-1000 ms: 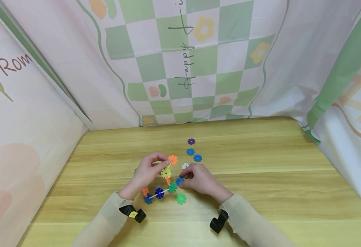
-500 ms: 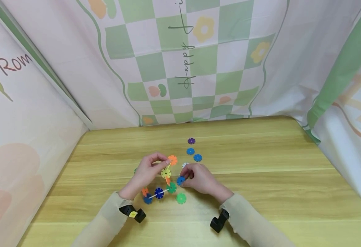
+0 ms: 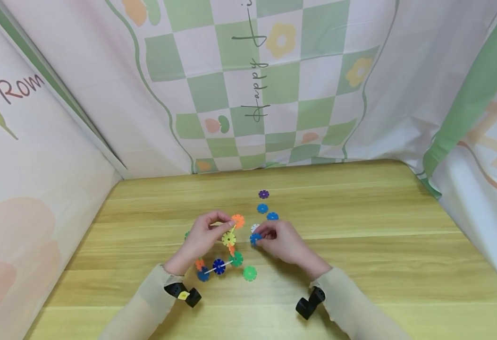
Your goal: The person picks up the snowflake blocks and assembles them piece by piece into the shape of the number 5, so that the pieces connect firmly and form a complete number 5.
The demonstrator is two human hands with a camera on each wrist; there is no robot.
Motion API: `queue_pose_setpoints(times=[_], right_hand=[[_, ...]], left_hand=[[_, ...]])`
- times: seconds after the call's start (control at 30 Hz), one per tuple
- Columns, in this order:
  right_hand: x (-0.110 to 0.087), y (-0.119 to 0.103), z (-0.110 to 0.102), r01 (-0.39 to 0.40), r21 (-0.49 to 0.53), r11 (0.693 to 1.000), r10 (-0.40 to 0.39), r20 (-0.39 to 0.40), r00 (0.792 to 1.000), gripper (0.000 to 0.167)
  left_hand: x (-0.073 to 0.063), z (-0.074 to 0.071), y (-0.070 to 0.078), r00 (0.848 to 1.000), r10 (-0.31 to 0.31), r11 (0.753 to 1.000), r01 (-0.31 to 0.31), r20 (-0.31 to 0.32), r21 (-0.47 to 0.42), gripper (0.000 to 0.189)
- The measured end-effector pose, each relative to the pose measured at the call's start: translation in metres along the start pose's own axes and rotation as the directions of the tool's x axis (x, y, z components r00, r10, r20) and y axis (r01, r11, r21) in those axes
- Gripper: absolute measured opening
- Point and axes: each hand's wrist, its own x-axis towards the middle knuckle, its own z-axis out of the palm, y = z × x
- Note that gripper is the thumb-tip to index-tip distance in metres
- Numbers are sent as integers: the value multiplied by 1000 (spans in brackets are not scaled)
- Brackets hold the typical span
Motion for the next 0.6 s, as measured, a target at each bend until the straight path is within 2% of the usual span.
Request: queue_pose_setpoints(times=[0.23, 0.6], right_hand=[[-2, -11, -9, -16, 69, 997, 18, -30, 999, 20], [-2, -24, -19, 37, 52, 998, -30, -114, 993, 17]], left_hand=[[-1, 1, 1, 1000, -13, 1000, 13, 0, -12, 26], [0, 2, -1, 1000, -5, 1000, 5, 9, -6, 27]])
